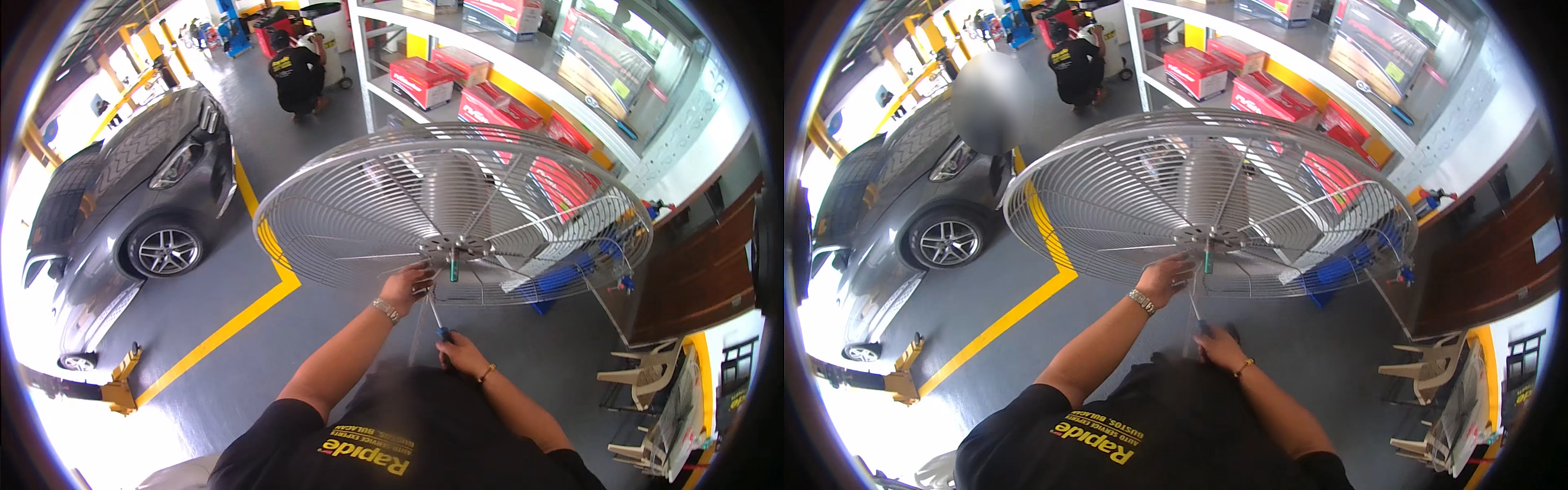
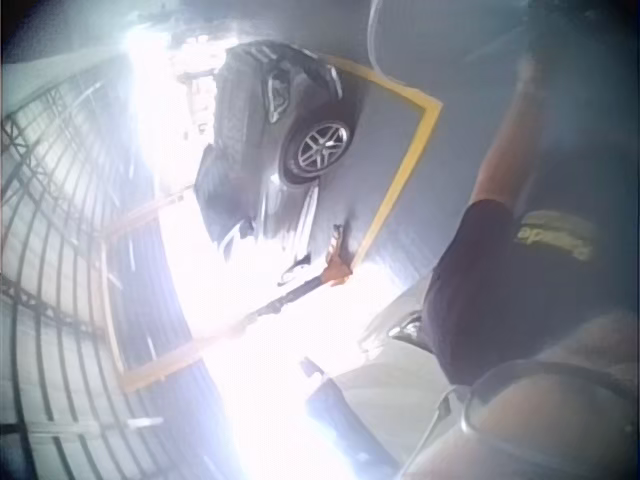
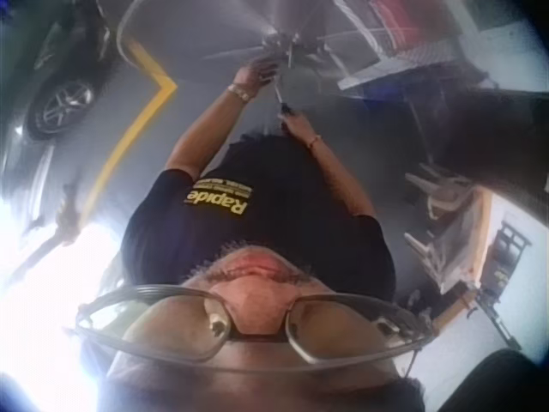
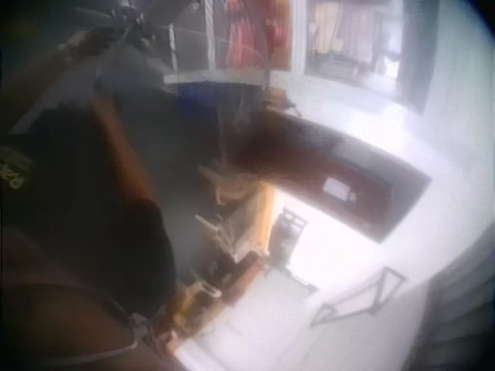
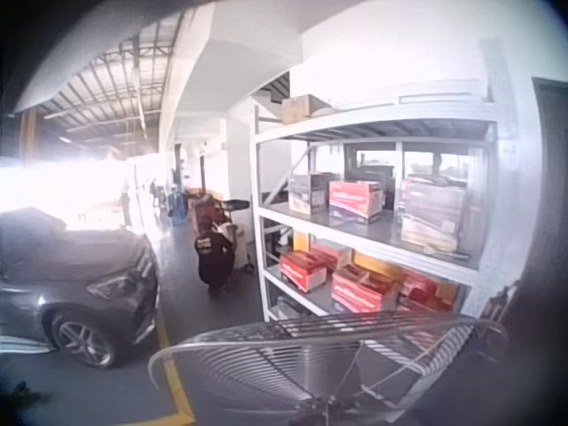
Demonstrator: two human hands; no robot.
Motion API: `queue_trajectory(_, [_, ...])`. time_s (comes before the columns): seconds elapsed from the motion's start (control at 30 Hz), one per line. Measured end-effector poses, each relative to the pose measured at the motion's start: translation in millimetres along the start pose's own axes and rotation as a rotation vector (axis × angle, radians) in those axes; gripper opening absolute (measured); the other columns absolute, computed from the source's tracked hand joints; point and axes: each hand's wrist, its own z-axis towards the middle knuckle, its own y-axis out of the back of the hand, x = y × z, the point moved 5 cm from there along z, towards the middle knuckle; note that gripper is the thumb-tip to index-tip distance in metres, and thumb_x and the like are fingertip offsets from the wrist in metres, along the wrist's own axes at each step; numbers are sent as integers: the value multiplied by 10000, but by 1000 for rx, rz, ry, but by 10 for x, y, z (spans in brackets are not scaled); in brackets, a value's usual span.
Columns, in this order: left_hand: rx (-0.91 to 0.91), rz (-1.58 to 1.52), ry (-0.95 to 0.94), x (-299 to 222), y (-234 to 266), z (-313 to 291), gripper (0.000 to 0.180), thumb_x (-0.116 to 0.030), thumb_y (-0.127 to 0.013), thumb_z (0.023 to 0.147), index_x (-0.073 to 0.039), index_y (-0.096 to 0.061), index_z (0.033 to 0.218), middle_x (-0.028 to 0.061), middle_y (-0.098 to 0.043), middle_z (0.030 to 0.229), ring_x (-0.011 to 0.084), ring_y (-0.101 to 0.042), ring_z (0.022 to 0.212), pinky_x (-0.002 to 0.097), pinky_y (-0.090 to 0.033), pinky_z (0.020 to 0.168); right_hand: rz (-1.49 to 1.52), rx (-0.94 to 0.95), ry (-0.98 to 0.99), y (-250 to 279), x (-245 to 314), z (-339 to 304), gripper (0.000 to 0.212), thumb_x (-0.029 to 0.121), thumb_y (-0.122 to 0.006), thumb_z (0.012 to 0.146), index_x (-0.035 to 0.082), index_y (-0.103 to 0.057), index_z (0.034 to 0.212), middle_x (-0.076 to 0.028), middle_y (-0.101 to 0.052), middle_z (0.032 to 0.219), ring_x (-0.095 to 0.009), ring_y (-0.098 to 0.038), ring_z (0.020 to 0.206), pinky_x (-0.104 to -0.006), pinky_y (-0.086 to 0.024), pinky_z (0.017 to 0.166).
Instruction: The person assembles a standing fan in a garage. They attach the fan blades to the motor housing, secure the front grille, and use a screwdriver to tighten the central nut. The person then positions the assembled fan on its stand.
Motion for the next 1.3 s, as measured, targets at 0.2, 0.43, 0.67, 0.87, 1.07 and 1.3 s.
queue_trajectory(0.2, [125,-122,69,251,-85,-108,405,-177,-512,974,-29,-474,1349,108,-579,1270,244,-564,1113,379,-453,920,544,-90,-10,-214,506,-167,204,246,-486,943,45,-520,929,-83,-562,704,-220,-575,562,-363,-485,521])
queue_trajectory(0.43, [154,-63,-52,63,-357,-141,468,-124,-530,965,41,-421,1388,148,-564,1261,237,-562,1107,357,-467,943,569,-95,48,-190,514,-74,255,298,-436,960,60,-520,922,-84,-556,661,-231,-550,519,-367,-462,511])
queue_trajectory(0.67, [175,-121,-70,130,-358,20,444,-25,-529,942,80,-433,1362,124,-579,1217,215,-582,1075,368,-478,960,642,-127,48,-238,605,-69,286,310,-435,961,43,-534,934,-90,-546,638,-232,-535,486,-375,-471,534])
queue_trajectory(0.87, [165,-103,-69,152,-371,1,462,-7,-528,937,73,-423,1380,127,-589,1187,215,-586,1064,364,-477,965,609,-131,41,-220,515,-64,294,320,-436,959,43,-533,945,-91,-539,635,-239,-523,473,-372,-460,531])
queue_trajectory(1.07, [143,-64,-89,155,-350,44,449,-14,-535,936,75,-438,1366,134,-596,1178,215,-594,1049,358,-489,946,711,-103,24,-274,543,-46,301,335,-433,957,49,-528,953,-80,-522,633,-224,-505,495,-354,-435,514])
queue_trajectory(1.3, [100,184,53,134,-449,-210,331,-187,-571,952,19,-562,1211,99,-639,1061,185,-603,920,338,-531,779,1089,224,-86,-349,600,-41,364,446,-457,937,96,-556,957,-43,-491,641,-185,-482,522,-334,-403,504])
